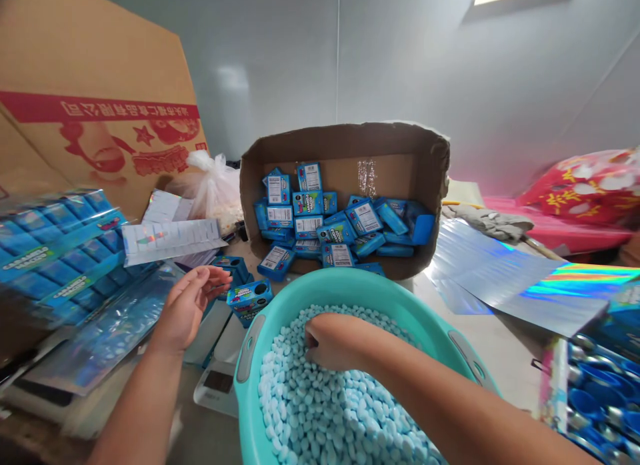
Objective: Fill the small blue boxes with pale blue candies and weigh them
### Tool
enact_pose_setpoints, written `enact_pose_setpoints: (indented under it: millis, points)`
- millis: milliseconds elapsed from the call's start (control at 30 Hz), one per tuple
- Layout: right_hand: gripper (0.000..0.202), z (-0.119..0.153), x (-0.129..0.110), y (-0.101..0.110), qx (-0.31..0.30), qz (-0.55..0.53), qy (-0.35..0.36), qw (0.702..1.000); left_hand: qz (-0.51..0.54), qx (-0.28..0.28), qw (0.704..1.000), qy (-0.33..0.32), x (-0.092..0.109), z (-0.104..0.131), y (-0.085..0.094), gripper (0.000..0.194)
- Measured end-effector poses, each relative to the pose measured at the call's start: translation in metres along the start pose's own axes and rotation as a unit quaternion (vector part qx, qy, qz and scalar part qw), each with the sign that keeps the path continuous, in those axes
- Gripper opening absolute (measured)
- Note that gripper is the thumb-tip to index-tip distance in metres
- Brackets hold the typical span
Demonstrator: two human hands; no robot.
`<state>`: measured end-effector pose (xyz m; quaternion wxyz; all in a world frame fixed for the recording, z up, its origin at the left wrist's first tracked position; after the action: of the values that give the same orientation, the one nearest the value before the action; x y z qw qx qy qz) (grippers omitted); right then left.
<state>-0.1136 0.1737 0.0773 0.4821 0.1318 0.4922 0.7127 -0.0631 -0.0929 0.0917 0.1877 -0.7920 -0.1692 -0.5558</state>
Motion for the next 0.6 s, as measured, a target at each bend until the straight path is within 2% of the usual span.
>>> enact_pose_setpoints:
  millis: [333,600]
  points:
    - [0.015,0.0017,-0.0023,0.0037,-0.012,0.000,-0.013,1.000,-0.011,-0.004,1.000,0.006,-0.0018,0.0010,-0.0029,0.044]
    - [0.014,0.0016,-0.0031,0.0040,0.008,0.001,-0.005,1.000,-0.007,-0.006,1.000,-0.009,-0.0024,-0.0017,0.0000,0.043]
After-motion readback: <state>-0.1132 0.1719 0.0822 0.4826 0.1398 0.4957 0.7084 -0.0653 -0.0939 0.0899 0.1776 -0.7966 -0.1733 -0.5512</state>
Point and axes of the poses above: each hand's wrist, its own z-axis away from the middle knuckle, its own y-axis out of the back of the hand, x = y × z, the point moved 4 cm from there along -z, towards the middle knuckle, and after that the axes turned 9 degrees about -y, right-handed, at the moved point
